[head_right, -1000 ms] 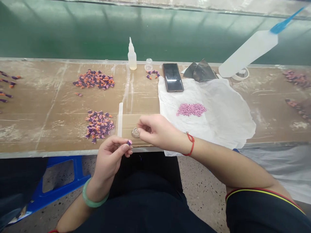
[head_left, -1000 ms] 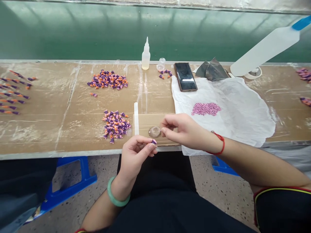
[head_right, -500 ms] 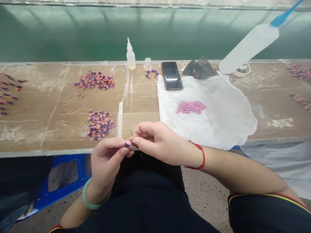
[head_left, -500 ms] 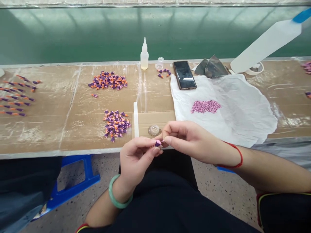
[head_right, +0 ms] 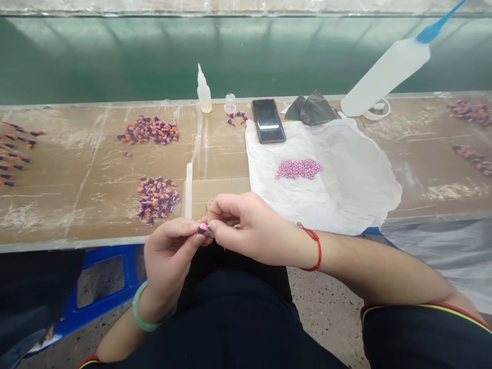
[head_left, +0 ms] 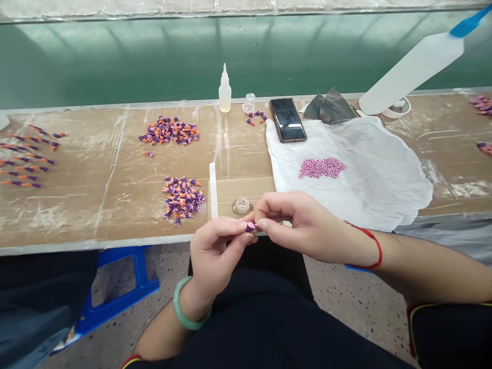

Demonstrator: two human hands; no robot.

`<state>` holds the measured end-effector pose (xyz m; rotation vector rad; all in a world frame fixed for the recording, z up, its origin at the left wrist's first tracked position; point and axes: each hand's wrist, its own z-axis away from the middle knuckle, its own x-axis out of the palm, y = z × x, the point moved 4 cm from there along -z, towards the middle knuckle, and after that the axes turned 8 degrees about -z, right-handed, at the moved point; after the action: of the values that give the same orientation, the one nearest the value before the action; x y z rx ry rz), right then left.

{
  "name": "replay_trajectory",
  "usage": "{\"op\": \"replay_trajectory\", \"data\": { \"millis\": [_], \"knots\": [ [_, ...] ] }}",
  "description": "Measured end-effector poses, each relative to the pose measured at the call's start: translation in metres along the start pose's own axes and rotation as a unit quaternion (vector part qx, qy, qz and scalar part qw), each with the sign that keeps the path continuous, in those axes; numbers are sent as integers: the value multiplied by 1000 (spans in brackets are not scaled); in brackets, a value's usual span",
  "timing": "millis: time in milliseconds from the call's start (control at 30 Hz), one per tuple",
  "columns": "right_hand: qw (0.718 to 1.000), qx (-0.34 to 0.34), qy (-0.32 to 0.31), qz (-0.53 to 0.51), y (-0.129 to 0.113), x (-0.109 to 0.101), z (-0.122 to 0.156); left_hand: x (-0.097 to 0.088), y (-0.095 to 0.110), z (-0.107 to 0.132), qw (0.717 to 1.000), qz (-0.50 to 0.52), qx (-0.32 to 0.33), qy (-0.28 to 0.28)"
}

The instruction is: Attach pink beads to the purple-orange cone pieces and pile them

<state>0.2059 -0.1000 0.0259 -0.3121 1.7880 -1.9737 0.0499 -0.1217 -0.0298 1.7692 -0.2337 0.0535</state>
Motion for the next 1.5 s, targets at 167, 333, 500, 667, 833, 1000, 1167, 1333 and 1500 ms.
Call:
{"op": "replay_trajectory", "data": {
  "millis": [167,333,500,667,833,1000,1167,1333,1500],
  "knots": [
    [997,-43,4,57,-4,0,2,1,0,2,1000,-9,0,4],
    [986,-119,27,113,-7,1,5,3,-3,3,1000,21,0,12],
    [972,-171,44,153,-7,3,7,4,-2,3,999,34,-6,25],
    [968,-189,53,159,-5,5,8,5,-4,2,998,54,-16,22],
    [961,-211,56,168,-4,6,7,5,-5,1,998,58,6,7],
    [960,-213,38,175,-7,2,8,3,-7,-1,999,34,30,-6],
    [965,-179,73,178,-5,-17,13,-2,7,-4,973,-174,150,-17],
    [962,-148,123,195,9,-38,20,-17,18,-13,910,-337,243,1],
    [953,-119,164,223,22,-55,25,-65,2,-38,885,-464,33,-17]
  ]
}}
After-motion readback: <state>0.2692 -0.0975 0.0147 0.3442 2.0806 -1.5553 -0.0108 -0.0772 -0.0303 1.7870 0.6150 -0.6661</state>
